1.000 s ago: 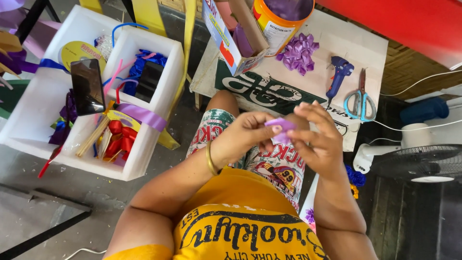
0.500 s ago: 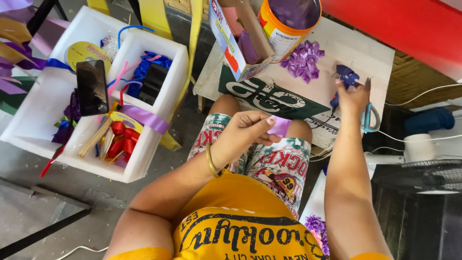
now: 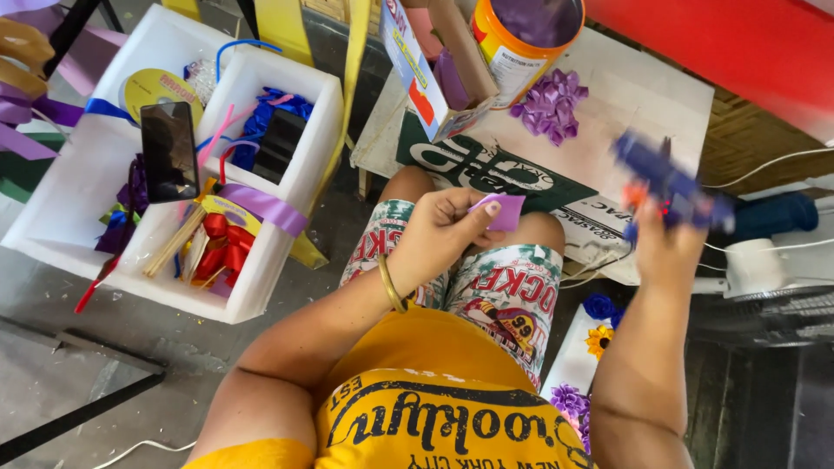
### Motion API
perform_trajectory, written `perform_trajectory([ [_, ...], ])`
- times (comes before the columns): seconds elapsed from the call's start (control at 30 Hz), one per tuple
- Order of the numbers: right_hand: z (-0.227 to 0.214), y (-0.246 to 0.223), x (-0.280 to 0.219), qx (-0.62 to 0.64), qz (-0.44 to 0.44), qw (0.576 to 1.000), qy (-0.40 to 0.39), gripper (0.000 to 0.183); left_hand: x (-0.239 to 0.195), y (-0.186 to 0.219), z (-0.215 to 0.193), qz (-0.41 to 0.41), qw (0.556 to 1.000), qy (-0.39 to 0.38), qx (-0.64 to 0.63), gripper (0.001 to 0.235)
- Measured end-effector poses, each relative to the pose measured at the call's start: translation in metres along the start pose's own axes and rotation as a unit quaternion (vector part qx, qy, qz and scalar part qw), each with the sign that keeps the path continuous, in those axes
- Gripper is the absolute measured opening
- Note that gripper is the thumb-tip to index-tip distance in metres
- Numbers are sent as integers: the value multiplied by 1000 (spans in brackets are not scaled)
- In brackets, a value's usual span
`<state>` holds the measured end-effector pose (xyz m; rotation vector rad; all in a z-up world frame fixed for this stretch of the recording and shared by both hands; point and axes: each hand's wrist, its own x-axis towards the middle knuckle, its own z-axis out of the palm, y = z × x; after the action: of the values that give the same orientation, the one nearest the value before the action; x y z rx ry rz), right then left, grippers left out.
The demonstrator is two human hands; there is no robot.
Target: The person folds small purple ribbon pieces into flower shapes and secures them with a hot glue gun. They repeatedly pick up ribbon, fold it, apply glue, and press the folds together while seated at a craft table.
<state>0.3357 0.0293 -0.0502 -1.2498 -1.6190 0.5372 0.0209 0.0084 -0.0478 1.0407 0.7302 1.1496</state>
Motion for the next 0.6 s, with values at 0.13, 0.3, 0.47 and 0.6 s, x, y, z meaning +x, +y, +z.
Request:
perform_trajectory([
  [0.13, -10, -27, -52, 37, -47, 994, -89, 29, 1, -5, 4, 1, 1000, 13, 24, 30],
  [0.3, -6, -37, -61, -106, -110, 986, -67, 34, 1, -6, 13, 28, 997, 74, -19, 21],
  [0.47, -1, -43, -59, -125, -116, 983, -68, 33, -1, -1, 15, 34, 996, 81, -2, 20],
  [0.6, -2, -40, -62, -134, -112, 983, -61, 34, -1, -1, 17, 30, 996, 80, 6, 19],
])
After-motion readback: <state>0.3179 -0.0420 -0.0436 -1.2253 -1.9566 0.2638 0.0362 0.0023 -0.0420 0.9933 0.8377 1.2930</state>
